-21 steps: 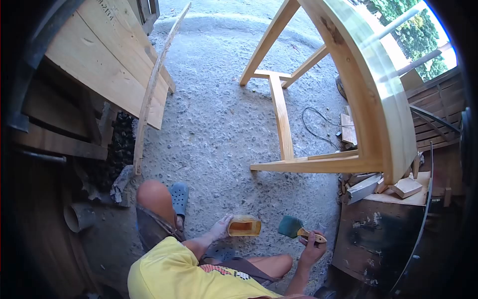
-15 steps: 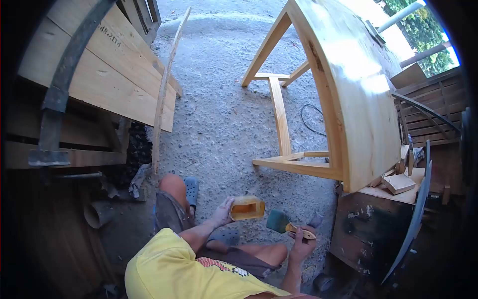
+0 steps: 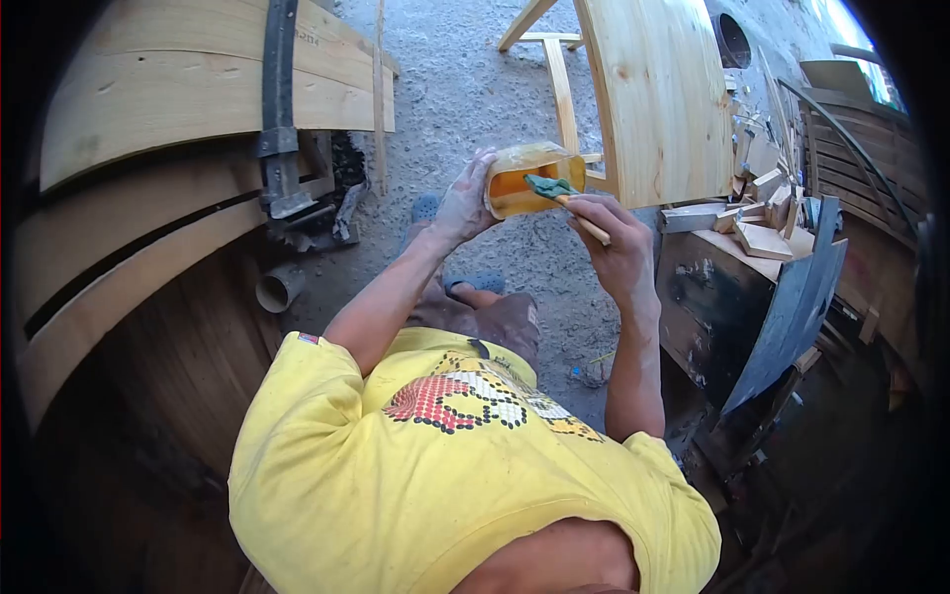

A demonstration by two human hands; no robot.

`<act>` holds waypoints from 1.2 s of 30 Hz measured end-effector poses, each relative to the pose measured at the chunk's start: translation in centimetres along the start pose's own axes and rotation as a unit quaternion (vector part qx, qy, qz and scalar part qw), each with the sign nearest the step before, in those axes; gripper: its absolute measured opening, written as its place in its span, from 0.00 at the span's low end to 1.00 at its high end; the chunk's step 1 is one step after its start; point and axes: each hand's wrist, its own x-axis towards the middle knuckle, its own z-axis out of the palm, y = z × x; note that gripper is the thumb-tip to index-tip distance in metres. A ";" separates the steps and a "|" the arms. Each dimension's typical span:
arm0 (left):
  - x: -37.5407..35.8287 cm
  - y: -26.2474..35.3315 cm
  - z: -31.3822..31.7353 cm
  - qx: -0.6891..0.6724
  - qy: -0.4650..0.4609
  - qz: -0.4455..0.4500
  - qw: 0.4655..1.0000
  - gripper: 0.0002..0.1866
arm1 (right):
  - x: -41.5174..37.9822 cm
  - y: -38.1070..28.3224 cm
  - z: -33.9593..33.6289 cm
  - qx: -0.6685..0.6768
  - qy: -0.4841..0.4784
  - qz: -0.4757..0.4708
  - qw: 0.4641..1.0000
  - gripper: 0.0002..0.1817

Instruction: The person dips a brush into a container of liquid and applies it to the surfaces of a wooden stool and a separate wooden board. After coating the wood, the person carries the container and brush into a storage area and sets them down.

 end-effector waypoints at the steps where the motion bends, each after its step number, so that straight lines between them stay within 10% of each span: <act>1: 1.2 1.3 -1.7 -0.007 -0.018 -0.018 1.000 0.50 | 1.4 -0.5 0.2 -0.017 -0.018 -0.016 1.000 0.14; 9: 7.0 4.9 -10.1 -0.013 -0.081 -0.068 0.994 0.50 | 9.5 -0.8 2.2 -0.062 -0.106 -0.022 0.992 0.15; 18: 12.7 -2.0 -10.0 0.015 -0.019 -0.160 0.987 0.51 | 14.5 5.1 1.7 0.434 0.124 0.211 0.867 0.07; 21: 15.2 -6.8 -8.6 0.062 0.052 -0.077 0.994 0.52 | 17.5 10.1 5.8 0.450 0.226 0.253 0.826 0.08; 30: 20.7 -18.9 -5.7 0.057 0.117 -0.199 0.971 0.52 | 27.5 17.8 14.5 0.399 0.296 0.248 0.832 0.09; 36: 24.1 -28.3 -3.9 0.059 0.162 -0.237 0.956 0.54 | 30.9 29.8 24.4 0.636 0.379 0.410 0.532 0.14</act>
